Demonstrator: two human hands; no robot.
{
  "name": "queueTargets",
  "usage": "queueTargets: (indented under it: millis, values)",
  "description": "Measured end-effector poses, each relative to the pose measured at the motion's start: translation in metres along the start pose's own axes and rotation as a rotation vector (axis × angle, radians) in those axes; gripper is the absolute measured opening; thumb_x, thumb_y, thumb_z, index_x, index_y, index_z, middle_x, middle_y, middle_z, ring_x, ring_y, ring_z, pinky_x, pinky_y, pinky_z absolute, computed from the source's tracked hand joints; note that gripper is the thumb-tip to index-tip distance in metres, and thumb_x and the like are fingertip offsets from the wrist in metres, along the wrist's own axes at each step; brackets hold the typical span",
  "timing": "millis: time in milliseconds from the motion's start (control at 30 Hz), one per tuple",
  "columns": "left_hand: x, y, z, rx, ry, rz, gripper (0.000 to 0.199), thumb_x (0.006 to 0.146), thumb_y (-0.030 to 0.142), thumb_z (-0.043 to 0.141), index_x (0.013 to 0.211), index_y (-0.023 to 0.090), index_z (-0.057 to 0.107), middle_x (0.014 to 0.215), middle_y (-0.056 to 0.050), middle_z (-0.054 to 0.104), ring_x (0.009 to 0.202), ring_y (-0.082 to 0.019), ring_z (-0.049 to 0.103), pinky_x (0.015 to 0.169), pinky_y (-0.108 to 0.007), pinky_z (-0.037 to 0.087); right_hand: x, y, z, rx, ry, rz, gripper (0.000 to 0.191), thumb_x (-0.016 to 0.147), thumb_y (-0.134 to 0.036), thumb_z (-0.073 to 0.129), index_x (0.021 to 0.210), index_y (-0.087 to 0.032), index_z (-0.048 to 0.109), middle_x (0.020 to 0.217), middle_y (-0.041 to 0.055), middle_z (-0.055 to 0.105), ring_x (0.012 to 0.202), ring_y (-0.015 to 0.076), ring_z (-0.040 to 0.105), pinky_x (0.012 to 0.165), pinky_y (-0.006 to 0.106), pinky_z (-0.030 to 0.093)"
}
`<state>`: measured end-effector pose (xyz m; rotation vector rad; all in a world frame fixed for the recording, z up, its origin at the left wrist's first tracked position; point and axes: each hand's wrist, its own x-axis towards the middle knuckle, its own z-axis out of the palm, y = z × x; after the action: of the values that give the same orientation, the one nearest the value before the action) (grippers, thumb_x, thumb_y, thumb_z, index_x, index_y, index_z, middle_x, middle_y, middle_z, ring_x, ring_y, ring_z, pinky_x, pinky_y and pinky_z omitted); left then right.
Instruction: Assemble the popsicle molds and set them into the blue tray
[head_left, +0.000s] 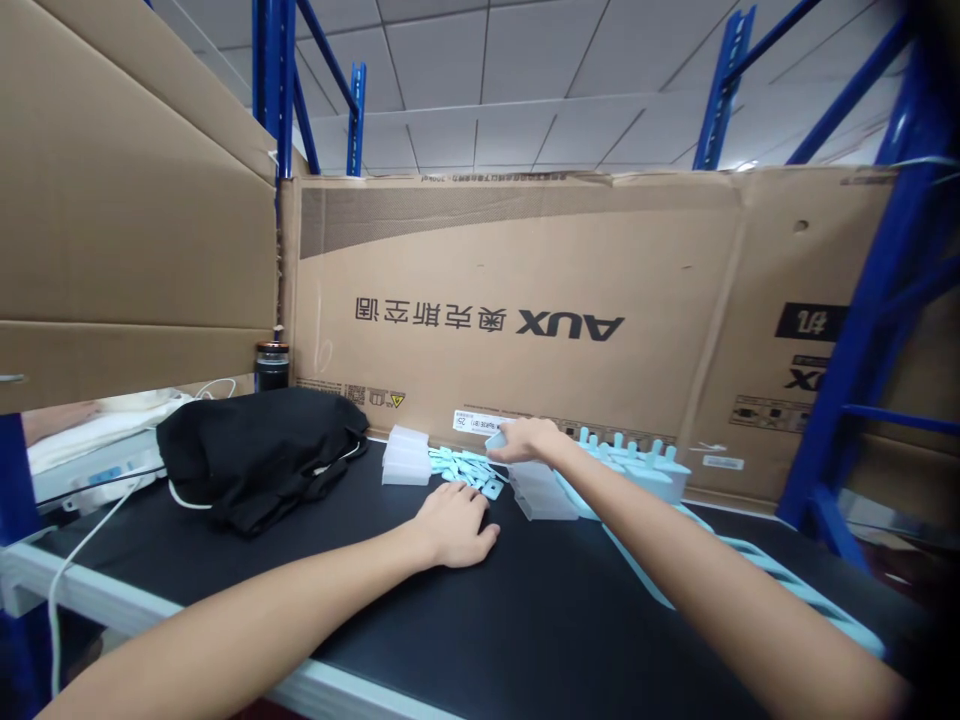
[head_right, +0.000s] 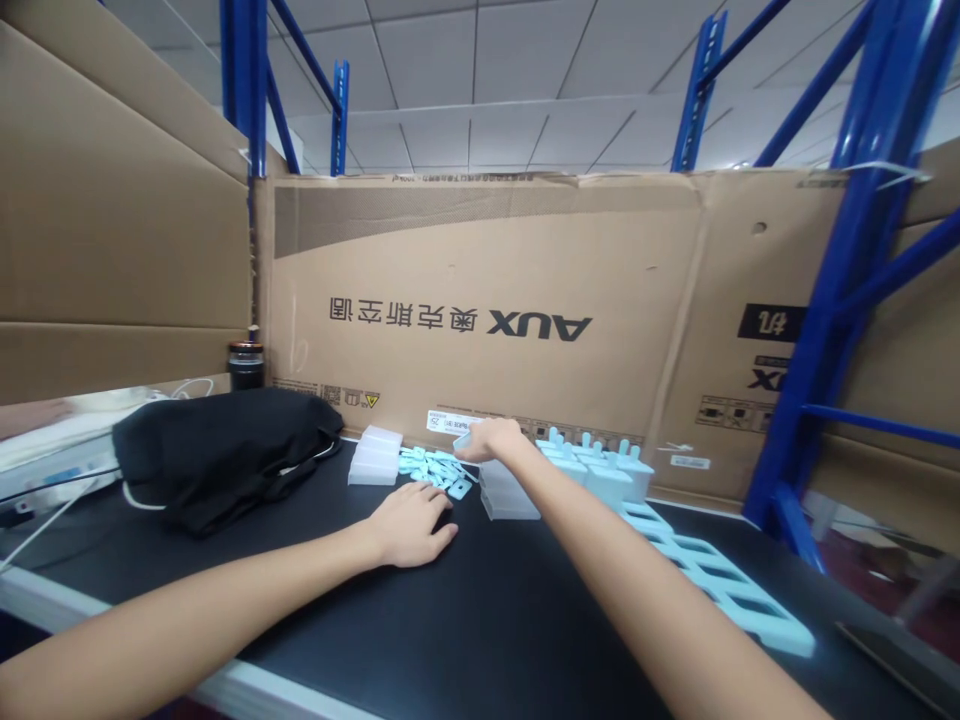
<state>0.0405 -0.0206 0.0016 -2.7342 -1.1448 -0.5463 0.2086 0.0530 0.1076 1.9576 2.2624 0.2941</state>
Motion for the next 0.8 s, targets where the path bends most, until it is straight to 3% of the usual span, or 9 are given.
queueTargets:
  millis: [167, 300, 400, 533, 667, 800]
  values:
    - [-0.002, -0.001, 0.001, -0.034, 0.001, -0.003, 0.044, 0.089, 0.049, 0.035, 0.110, 0.018, 0.057, 0.117, -0.010, 0.059, 0.123, -0.029, 0.043, 0.102, -0.042, 0.034, 0.005, -0.007, -0.005, -0.033, -0.018, 0.021, 0.071, 0.068, -0.066, 0.051, 0.118, -0.016, 0.059, 0.115, 0.0193, 0.060, 0.105, 0.0368, 0.056, 0.084, 0.049, 0.043]
    - [-0.003, 0.000, -0.001, -0.038, 0.005, 0.005, 0.041, 0.088, 0.048, 0.037, 0.108, 0.018, 0.057, 0.114, -0.010, 0.060, 0.120, -0.028, 0.045, 0.100, -0.041, 0.036, 0.012, -0.006, -0.001, -0.025, 0.012, 0.015, 0.081, 0.068, -0.070, 0.051, 0.127, -0.015, 0.049, 0.118, 0.0204, 0.057, 0.108, 0.0364, 0.054, 0.086, 0.049, 0.041]
    - [-0.003, 0.001, -0.002, -0.039, 0.040, 0.022, 0.039, 0.088, 0.046, 0.038, 0.105, 0.018, 0.057, 0.111, -0.010, 0.060, 0.115, -0.027, 0.047, 0.098, -0.040, 0.037, 0.014, 0.008, 0.005, 0.005, 0.014, -0.042, 0.081, 0.074, -0.067, 0.047, 0.131, -0.009, 0.040, 0.122, 0.0228, 0.052, 0.107, 0.0340, 0.054, 0.085, 0.045, 0.043]
    - [-0.003, 0.002, -0.003, -0.042, 0.069, 0.031, 0.036, 0.088, 0.046, 0.039, 0.102, 0.018, 0.057, 0.109, -0.010, 0.058, 0.110, -0.025, 0.050, 0.096, -0.038, 0.038, 0.009, 0.037, 0.015, -0.039, 0.004, -0.107, 0.064, 0.076, -0.055, 0.050, 0.123, -0.011, 0.047, 0.129, 0.0223, 0.043, 0.114, 0.0336, 0.048, 0.089, 0.044, 0.040]
    - [-0.003, 0.004, -0.005, -0.055, 0.065, 0.055, 0.035, 0.088, 0.045, 0.039, 0.103, 0.019, 0.057, 0.109, -0.009, 0.057, 0.110, -0.025, 0.050, 0.097, -0.038, 0.038, 0.003, 0.056, 0.024, -0.095, 0.030, -0.161, 0.048, 0.073, -0.039, 0.059, 0.115, -0.015, 0.051, 0.118, 0.0177, 0.051, 0.114, 0.0329, 0.047, 0.091, 0.046, 0.037]
    - [-0.004, 0.004, -0.007, -0.062, 0.039, 0.055, 0.035, 0.089, 0.045, 0.038, 0.103, 0.019, 0.057, 0.108, -0.008, 0.057, 0.110, -0.024, 0.049, 0.097, -0.037, 0.038, 0.004, 0.061, 0.032, -0.098, 0.050, -0.190, 0.049, 0.072, -0.035, 0.062, 0.116, -0.017, 0.049, 0.110, 0.0148, 0.055, 0.101, 0.0284, 0.055, 0.082, 0.039, 0.042]
